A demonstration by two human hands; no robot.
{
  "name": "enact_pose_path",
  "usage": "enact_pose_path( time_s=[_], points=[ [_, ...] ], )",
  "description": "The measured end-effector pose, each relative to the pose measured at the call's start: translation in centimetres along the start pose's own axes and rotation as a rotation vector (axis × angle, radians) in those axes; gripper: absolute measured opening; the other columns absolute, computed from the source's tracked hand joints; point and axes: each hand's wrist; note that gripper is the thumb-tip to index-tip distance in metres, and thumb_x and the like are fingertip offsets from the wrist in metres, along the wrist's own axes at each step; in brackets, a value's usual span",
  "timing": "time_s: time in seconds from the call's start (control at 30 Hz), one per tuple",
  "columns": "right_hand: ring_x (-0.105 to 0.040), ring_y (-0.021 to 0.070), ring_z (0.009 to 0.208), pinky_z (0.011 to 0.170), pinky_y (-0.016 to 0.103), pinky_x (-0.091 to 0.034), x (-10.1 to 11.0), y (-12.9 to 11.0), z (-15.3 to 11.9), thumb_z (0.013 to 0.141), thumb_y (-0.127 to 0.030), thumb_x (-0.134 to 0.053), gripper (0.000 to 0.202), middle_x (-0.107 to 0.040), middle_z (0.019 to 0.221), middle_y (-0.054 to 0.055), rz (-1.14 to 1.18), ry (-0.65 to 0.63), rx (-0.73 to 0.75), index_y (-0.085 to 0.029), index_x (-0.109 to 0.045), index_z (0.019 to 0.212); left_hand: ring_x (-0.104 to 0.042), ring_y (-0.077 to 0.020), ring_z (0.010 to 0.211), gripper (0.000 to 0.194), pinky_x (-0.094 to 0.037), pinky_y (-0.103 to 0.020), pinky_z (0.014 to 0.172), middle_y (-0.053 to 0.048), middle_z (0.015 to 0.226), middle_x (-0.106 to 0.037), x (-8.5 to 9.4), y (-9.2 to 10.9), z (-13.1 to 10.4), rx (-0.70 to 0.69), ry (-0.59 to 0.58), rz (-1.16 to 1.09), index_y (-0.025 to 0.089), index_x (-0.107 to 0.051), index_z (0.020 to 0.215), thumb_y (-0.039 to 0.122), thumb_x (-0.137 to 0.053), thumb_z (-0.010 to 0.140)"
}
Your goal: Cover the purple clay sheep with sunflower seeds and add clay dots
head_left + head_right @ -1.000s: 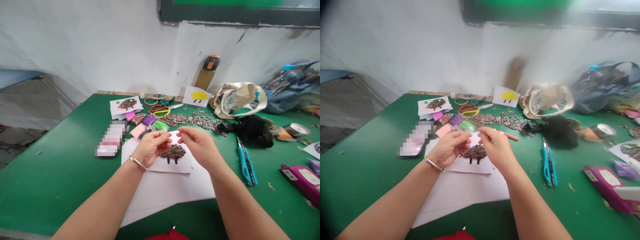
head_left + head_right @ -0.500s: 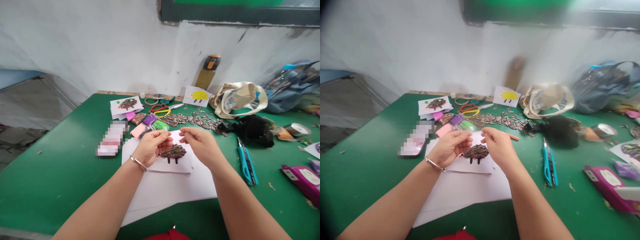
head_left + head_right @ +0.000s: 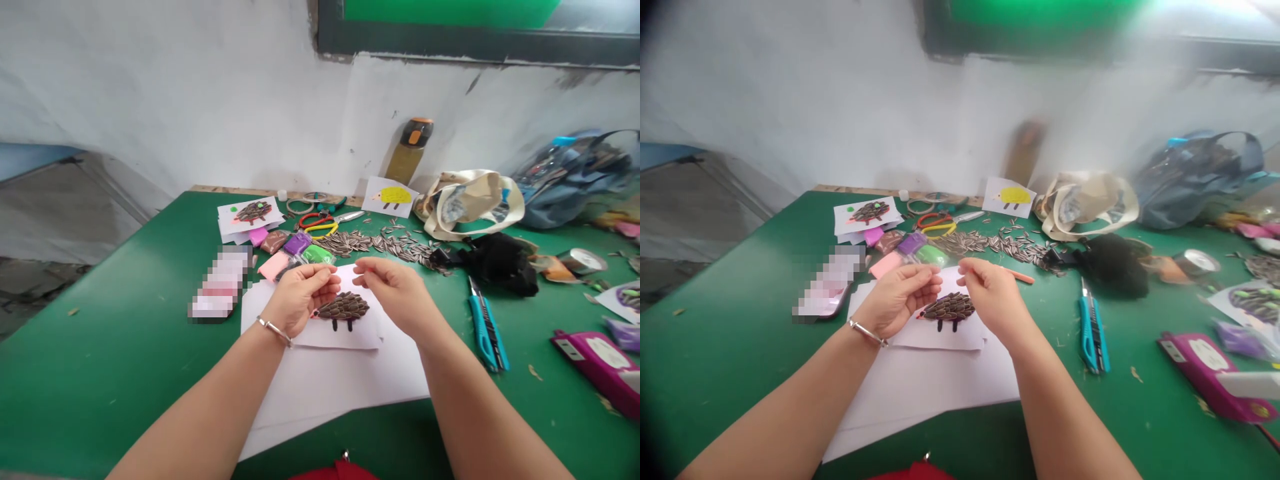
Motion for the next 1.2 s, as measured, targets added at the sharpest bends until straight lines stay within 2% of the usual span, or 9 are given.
enact_pose_path(
  time_s=[0.1,0.27,0.37,0.53,0.63,0.73,0.87,1.0,1.2],
  points=[
    [-0.068,0.0157,0.077,0.07,0.027,-0.048,-0.4,-0.4,-0.1,0.088,-0.029,-0.046,0.023,-0.07,0.084,0.003,-0.031,-0.054,0.006,-0.02,-0.067,0.089,-0.067,-0.0136,0.074,0.021,-0.055,-0.024,0.068,-0.007,0.081,-0.069,0.1,0.0,0.0,0.001,-0.004,-0.004,0.012,-0.068,0.09,0.027,-0.074,0.077],
    [-0.052,0.0112,0.052,0.054,0.025,-0.04,-0.4,-1.2,-0.4,0.083,-0.039,-0.057,0.033,-0.054,0.052,-0.003,-0.115,-0.018,0.033,-0.019,-0.058,0.057,-0.043,-0.0021,0.041,0.029,-0.035,-0.013,0.04,0.004,0.05,-0.051,0.5,-0.1,0.2,-0.056,-0.014,0.072,0.012,-0.063,0.068,0.037,-0.077,0.073],
    [-0.056,0.013,0.057,0.055,0.025,-0.042,0.0,-0.7,-0.2,0.078,-0.036,-0.063,0.017,-0.059,0.06,-0.002,-0.01,0.067,-0.001,-0.019,-0.066,0.075,-0.048,-0.0031,0.047,0.025,-0.04,-0.013,0.046,0.003,0.056,-0.055,0.3,0.0,0.1,-0.058,0.005,0.049,0.011,-0.065,0.072,0.032,-0.079,0.071],
    [-0.067,0.0167,0.08,0.073,0.03,-0.049,-0.2,-0.3,0.0,0.085,-0.032,-0.051,0.025,-0.07,0.093,0.005,0.092,0.045,0.0,-0.02,-0.066,0.101,-0.066,-0.0132,0.076,0.022,-0.054,-0.025,0.072,-0.007,0.083,-0.07,-0.1,0.3,-0.2,-0.014,0.001,0.003,0.013,-0.068,0.091,0.023,-0.076,0.073],
    [-0.063,0.0135,0.066,0.069,0.028,-0.046,-0.6,-1.0,-0.2,0.087,-0.034,-0.047,0.025,-0.068,0.075,0.001,-0.015,-0.036,-0.002,-0.019,-0.067,0.082,-0.063,-0.0105,0.066,0.022,-0.051,-0.021,0.062,-0.004,0.074,-0.067,0.1,0.4,-0.1,-0.032,-0.002,0.074,0.012,-0.068,0.084,0.03,-0.076,0.074],
    [-0.053,0.0119,0.058,0.062,0.026,-0.041,-0.7,-1.6,-0.3,0.083,-0.037,-0.053,0.031,-0.056,0.055,-0.002,-0.151,-0.033,0.031,-0.019,-0.059,0.059,-0.049,-0.0052,0.048,0.03,-0.037,-0.016,0.044,0.003,0.054,-0.053,0.3,0.5,0.0,-0.081,0.022,0.159,0.012,-0.064,0.069,0.039,-0.077,0.071],
    [-0.05,0.0116,0.059,0.058,0.025,-0.038,-0.6,-1.3,-0.4,0.08,-0.033,-0.056,0.016,-0.057,0.061,-0.003,-0.149,-0.002,0.026,-0.02,-0.066,0.08,-0.055,-0.0076,0.056,0.027,-0.046,-0.02,0.054,0.0,0.062,-0.061,0.2,0.6,-0.1,-0.129,0.02,0.212,0.012,-0.066,0.072,0.035,-0.079,0.067],
    [-0.057,0.0135,0.063,0.059,0.025,-0.042,-0.9,-0.4,-1.0,0.083,-0.031,-0.048,0.027,-0.065,0.074,0.0,-0.062,-0.108,-0.052,-0.021,-0.067,0.101,-0.065,-0.0142,0.074,0.024,-0.054,-0.028,0.074,-0.006,0.08,-0.069,-0.1,0.2,-0.2,-0.164,0.029,0.262,0.013,-0.069,0.09,0.029,-0.073,0.073],
    [-0.056,0.0139,0.062,0.058,0.025,-0.041,-1.0,0.2,-1.1,0.085,-0.038,-0.051,0.027,-0.063,0.066,0.0,-0.134,-0.102,-0.023,-0.02,-0.066,0.073,-0.05,-0.0087,0.048,0.026,-0.041,-0.02,0.044,0.002,0.055,-0.057,-0.3,-0.3,-0.4,-0.157,0.015,0.449,0.014,-0.062,0.064,0.037,-0.069,0.075]
  ],
)
Point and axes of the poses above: each hand's wrist, its own z-axis towards the middle knuckle, its own x-axis out of the back of the hand, y = z × x
